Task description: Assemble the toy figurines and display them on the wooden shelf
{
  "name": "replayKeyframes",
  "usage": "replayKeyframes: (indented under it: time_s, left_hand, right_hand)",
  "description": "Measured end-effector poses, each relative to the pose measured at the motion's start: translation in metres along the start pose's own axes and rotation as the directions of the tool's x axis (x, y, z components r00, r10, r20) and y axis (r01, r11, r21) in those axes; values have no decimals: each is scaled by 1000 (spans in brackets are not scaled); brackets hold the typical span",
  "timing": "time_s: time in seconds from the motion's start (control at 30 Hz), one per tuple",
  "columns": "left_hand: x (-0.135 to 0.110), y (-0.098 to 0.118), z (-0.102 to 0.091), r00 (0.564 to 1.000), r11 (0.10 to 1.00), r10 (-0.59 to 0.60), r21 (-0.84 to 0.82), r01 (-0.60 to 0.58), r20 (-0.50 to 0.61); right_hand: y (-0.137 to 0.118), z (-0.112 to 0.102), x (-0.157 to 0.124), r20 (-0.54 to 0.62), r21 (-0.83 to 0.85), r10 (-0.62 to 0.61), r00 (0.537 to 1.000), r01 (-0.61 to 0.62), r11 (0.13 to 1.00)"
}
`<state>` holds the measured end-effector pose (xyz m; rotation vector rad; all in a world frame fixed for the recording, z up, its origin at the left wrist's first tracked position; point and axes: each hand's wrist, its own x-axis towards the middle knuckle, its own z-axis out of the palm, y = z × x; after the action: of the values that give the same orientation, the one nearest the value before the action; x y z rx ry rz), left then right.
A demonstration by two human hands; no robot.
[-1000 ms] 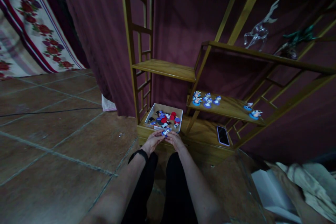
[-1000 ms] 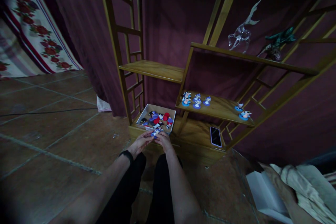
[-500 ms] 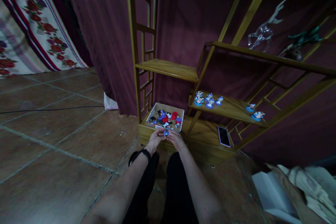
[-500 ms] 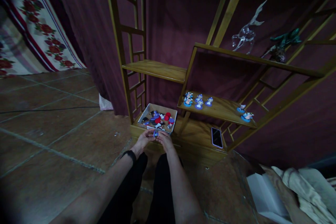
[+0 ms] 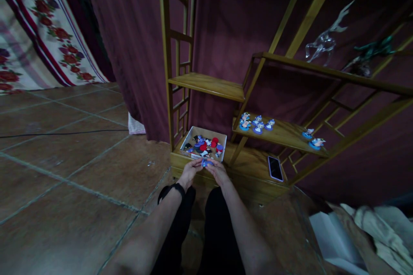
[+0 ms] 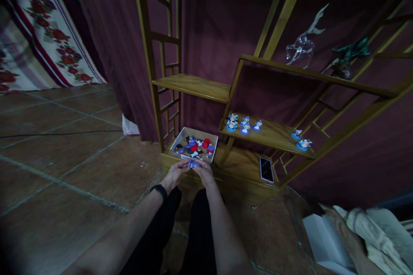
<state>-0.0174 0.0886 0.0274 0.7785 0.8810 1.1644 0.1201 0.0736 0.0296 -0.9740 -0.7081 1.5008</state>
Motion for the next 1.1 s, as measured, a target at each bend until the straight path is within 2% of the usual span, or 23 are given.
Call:
replayKeyframes:
  time_s: [0.3,0.43,0.57,0.63,0.77,0.93,1.1]
  left_hand:
    - [-1,3,-3,999,998,-49,-42,49,-11]
    - [6,1,-8,987,988,-154,-13,154,-39]
    - [12,3,-9,973,973,-225,44,227,-48]
    - [12,4,-8,966,964,-257,66,258,-15]
    - [10,6,-4,952,948,-306,81,307,-18]
    - [13,7,-2,934,928,-358,112,355,8]
    - [19,5,-5,925,918,-379,138,372,23]
  right_hand:
    - [-3,10,-4,-38,15,0,999,1,1000]
    - [-1,10,2,-40,-27,21,999,-23,999]
    - [3,6,10,21,-156,-84,996,87,984]
    - [6,4,13,21,-218,-134,991,135,966]
    - [8,2,14,27,-257,-239,971,238,937]
    - [4,2,8,42,-294,-266,963,266,918]
    - [0,0,-2,-55,-249,-279,959,257,934]
